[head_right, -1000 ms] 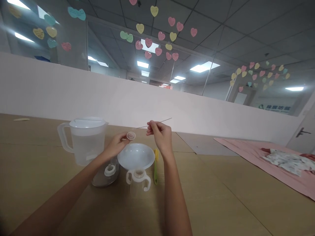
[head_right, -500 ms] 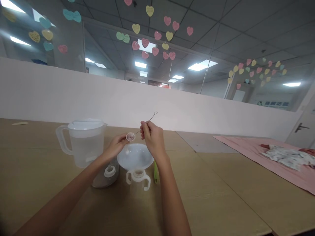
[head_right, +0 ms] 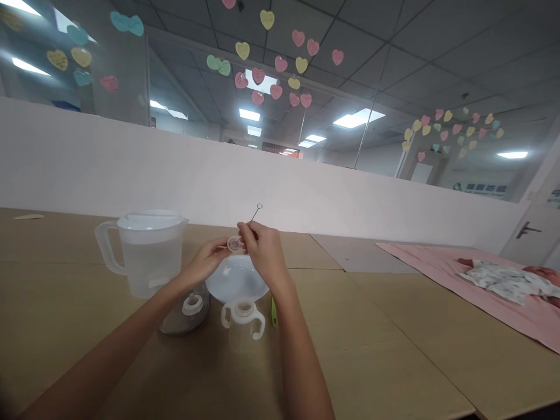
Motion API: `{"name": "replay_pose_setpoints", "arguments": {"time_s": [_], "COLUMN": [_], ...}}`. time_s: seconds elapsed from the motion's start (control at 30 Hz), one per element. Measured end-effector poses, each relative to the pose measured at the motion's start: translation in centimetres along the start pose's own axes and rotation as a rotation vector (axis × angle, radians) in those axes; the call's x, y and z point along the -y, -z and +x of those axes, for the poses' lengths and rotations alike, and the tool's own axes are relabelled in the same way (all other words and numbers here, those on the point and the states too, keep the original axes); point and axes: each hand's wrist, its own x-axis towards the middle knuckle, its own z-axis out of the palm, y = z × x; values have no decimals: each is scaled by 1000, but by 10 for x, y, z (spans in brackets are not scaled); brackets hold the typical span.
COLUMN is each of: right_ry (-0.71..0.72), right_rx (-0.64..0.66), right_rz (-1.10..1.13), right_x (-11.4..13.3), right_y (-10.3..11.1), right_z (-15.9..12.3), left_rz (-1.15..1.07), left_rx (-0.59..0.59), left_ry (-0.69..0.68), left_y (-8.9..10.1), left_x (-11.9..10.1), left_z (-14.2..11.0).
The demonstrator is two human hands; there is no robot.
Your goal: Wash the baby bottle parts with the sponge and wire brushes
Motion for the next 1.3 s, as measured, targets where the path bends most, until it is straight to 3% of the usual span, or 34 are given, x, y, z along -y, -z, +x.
{"name": "replay_pose_setpoints", "arguments": {"time_s": [0.3,0.43,0.57,0.77,0.93,1.13,1.3], "right_ry": [141,89,73,192,351,463,447], "right_rx": [-67,-77,-204,-289,-352,-421,-319], "right_rz": [-350,-281,-157,-279,-459,-521,-587], "right_x": [-12,-7,4,9,1,-22,-34], "right_y": [-21,-17,-5,-3,-18,-30,-36], "right_z": [2,1,-1,-3,-5,-3,-3], "left_rz": [-114,-98,7,136,132,-61,-121], "left_rx": [-50,24,101,79,110,98,85], "left_ry": [-22,-45,-55,-90,-90,-61,-53], "left_y": [-1,0,0,-2,-2,4,7], "left_x": [-16,-17,-12,0,7,7,3], "left_z": [-1,-2,-3,-6,-6,-1,1]}}
